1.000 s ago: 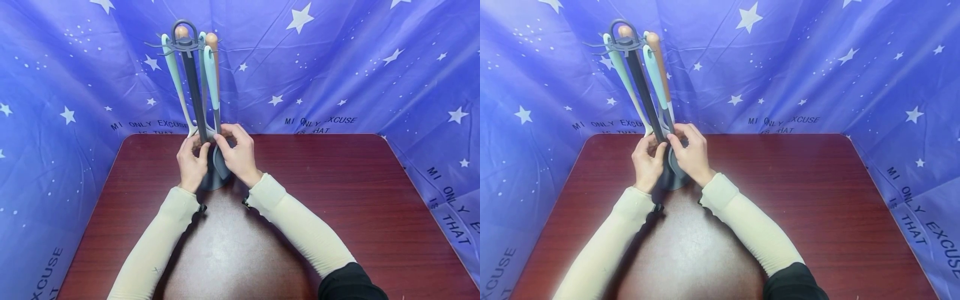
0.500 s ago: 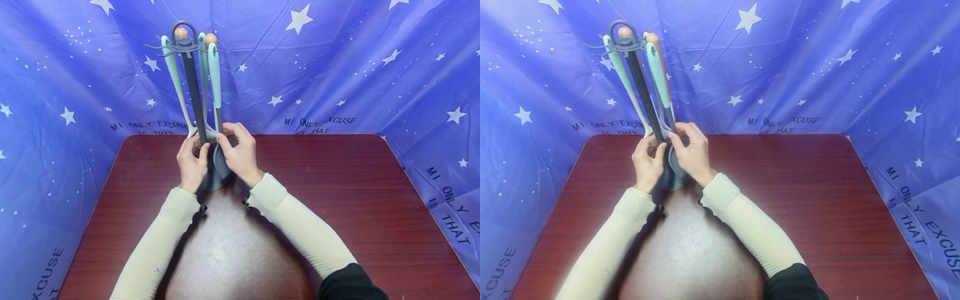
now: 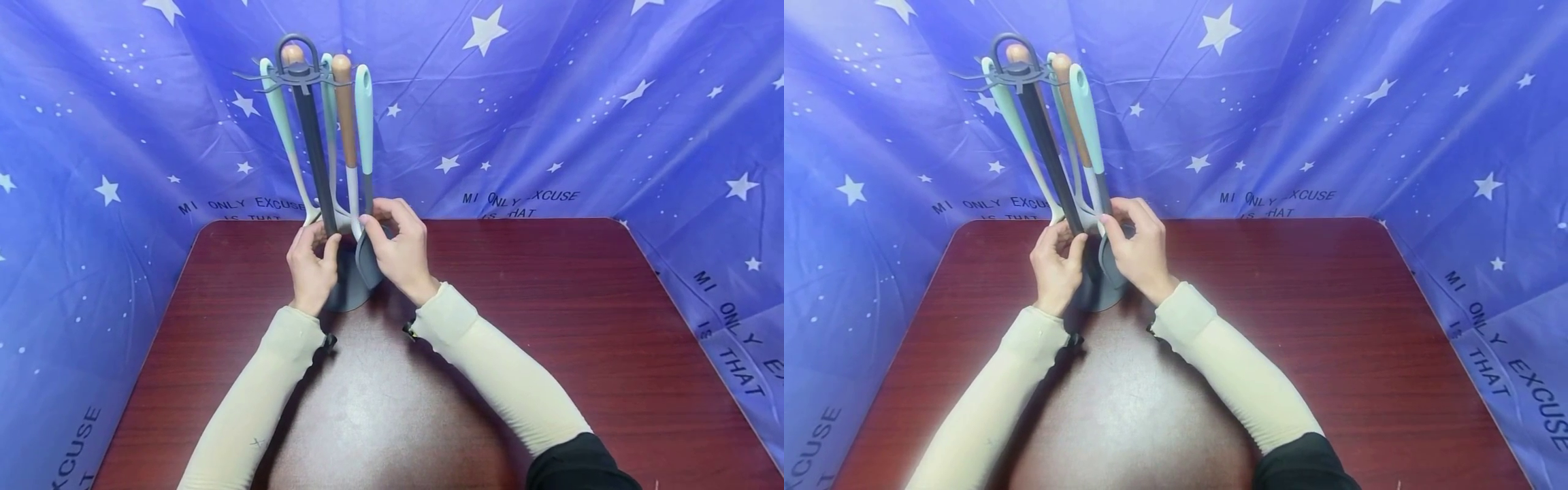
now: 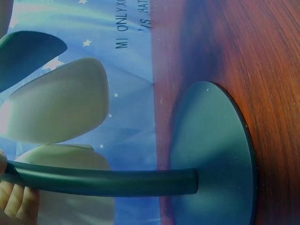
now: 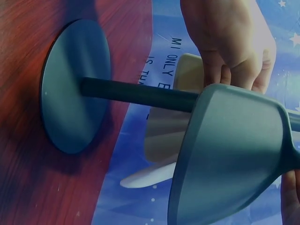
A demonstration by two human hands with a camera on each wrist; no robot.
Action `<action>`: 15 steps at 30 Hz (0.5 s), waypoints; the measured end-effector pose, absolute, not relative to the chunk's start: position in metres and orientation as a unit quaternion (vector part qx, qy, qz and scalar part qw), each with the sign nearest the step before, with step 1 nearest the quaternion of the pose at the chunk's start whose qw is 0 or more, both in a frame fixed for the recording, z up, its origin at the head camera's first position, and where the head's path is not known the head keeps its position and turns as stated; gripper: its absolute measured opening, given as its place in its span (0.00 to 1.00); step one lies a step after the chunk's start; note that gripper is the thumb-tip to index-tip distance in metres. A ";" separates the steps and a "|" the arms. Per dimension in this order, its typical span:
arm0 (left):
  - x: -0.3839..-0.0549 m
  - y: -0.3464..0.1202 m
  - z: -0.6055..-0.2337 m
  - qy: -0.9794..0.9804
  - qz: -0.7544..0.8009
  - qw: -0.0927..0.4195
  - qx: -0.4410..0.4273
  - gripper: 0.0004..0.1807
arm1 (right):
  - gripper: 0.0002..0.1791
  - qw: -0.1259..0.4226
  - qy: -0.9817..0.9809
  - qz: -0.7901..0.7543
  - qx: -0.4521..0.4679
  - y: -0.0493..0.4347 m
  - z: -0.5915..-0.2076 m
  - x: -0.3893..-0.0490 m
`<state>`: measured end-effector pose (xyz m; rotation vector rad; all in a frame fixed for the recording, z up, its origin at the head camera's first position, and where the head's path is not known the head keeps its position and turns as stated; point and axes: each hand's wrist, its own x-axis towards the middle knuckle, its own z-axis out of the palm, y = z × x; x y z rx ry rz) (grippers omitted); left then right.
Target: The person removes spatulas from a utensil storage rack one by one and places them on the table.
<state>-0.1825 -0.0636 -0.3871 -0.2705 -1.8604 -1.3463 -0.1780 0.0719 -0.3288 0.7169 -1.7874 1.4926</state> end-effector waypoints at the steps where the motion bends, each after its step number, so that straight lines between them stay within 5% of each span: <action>1: -0.182 -0.064 -0.387 -0.737 -0.532 0.404 -0.106 0.09 | 0.09 0.345 -0.689 0.574 0.275 0.073 -0.329 -0.178; 15: -0.183 -0.064 -0.388 -0.734 -0.533 0.406 -0.110 0.09 | 0.08 0.351 -0.708 0.574 0.214 0.107 -0.343 -0.173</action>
